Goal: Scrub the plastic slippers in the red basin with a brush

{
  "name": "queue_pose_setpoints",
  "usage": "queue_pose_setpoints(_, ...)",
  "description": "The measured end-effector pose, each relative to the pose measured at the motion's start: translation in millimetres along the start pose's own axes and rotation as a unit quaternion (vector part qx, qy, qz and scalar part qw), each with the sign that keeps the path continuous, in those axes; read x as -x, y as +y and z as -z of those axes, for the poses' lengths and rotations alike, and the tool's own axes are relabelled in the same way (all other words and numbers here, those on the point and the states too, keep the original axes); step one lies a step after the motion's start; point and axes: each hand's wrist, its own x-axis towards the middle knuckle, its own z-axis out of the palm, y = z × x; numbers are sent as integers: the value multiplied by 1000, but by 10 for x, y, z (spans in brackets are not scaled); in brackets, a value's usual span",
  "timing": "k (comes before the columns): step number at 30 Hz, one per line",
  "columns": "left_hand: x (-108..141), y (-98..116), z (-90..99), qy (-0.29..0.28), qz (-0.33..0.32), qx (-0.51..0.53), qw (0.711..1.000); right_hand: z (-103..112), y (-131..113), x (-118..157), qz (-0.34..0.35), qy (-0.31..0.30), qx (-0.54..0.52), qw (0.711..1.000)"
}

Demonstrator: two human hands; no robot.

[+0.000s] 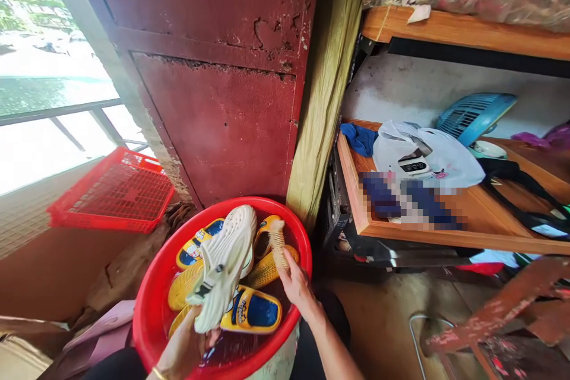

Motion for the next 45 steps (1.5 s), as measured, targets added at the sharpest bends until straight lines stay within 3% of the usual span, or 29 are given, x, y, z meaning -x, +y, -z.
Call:
queue_pose_setpoints(4, -96, 304, -26, 0, -129, -71, 989, 78, 77, 15, -142, 41, -143, 979)
queue_pose_setpoints(9, -316, 517, -11, 35, -210, -129, 969, 56, 70, -56, -156, 49, -200, 966)
queue_pose_setpoints(14, -530, 561, -129, 16, -190, -131, 973, -6, 18, -97, -155, 36, -196, 968)
queue_pose_setpoints(17, -676, 449, -219, 37, -159, -112, 980, 9, -12, -104, -150, 37, -187, 970)
queue_pose_setpoints(20, -819, 266, -280, 62, -112, -209, 969, 34, -39, -106, -151, 25, -169, 974)
queue_pose_setpoints(23, -934, 135, -308, 86, -109, -344, 929, 30, -37, -107, -153, 21, -162, 975)
queue_pose_setpoints(27, -1046, 162, -359, 136, -147, -527, 826, -2, 16, -111, -147, 23, -165, 975)
queue_pose_setpoints(33, -1168, 227, -610, 114, -134, -697, 695, -37, 20, -123, -152, 11, -158, 976)
queue_pose_setpoints(36, -1239, 161, -665, 103, -125, -726, 668, -47, -13, -121, -146, 7, -158, 977)
queue_pose_setpoints(39, -1316, 93, -601, 105, -107, -739, 657, -38, -31, -105, -146, 9, -164, 976)
queue_pose_setpoints(45, -1438, 0, -420, 119, -95, -723, 674, 2, -42, -93, -141, 12, -167, 976)
